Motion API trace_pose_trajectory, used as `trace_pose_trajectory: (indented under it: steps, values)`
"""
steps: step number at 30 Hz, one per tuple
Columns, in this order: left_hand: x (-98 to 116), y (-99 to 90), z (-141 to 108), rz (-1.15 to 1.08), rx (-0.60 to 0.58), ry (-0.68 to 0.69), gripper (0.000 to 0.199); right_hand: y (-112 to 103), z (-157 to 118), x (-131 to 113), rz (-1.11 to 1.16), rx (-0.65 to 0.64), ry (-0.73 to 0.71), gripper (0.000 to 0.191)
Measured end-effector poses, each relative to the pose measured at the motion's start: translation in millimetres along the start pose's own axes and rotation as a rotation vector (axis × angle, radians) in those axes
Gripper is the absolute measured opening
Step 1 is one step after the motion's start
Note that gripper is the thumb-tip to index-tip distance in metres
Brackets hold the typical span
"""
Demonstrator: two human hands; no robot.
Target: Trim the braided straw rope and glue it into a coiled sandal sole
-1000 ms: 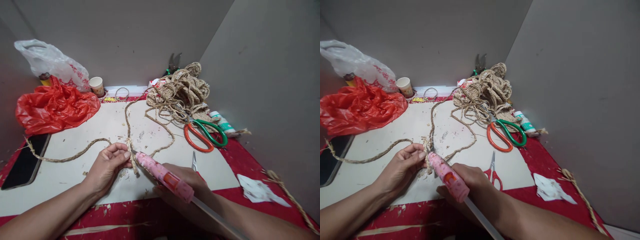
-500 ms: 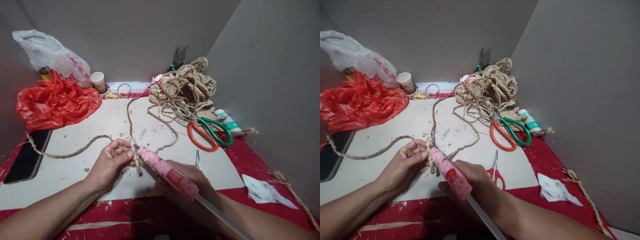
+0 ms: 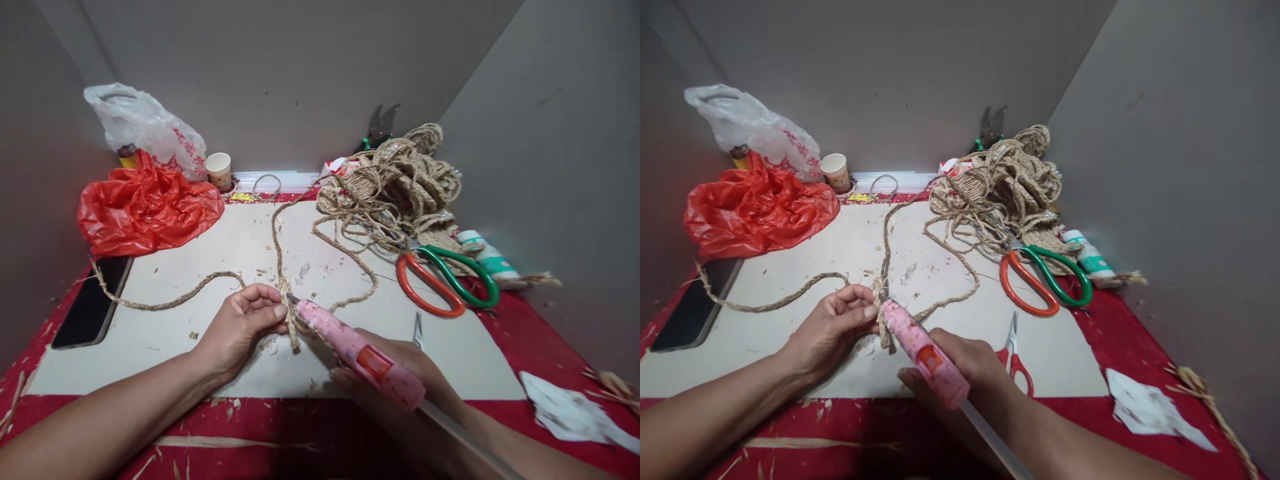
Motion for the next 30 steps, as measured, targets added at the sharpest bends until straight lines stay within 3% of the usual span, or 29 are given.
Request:
trace_pose_trajectory:
  steps: [10, 15, 30]
  values:
    - [1, -0.6, 0, 0.01, -0.016, 0.028, 0.018, -6, 2, -6, -0.028, -0.121, 0.07, 0.026]
    - [2, -0.7, -1, 0.022, -0.005, 0.029, 0.019, -3, 0, -3, -0.004, -0.112, 0.123, 0.027]
    - [7, -2.8, 3, -0.028, -0.005, 0.079, 0.017, -7, 1, -11, 0.001, -0.09, 0.004, 0.024]
Point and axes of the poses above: each hand's wrist, its own z-axis towards the middle knuckle, its own y-axis out of the palm, x = y × z, the point moved 1 cm from there along z, towards the middle knuckle, and after that the axes turned 3 degrees about z, right-handed, at the moved point
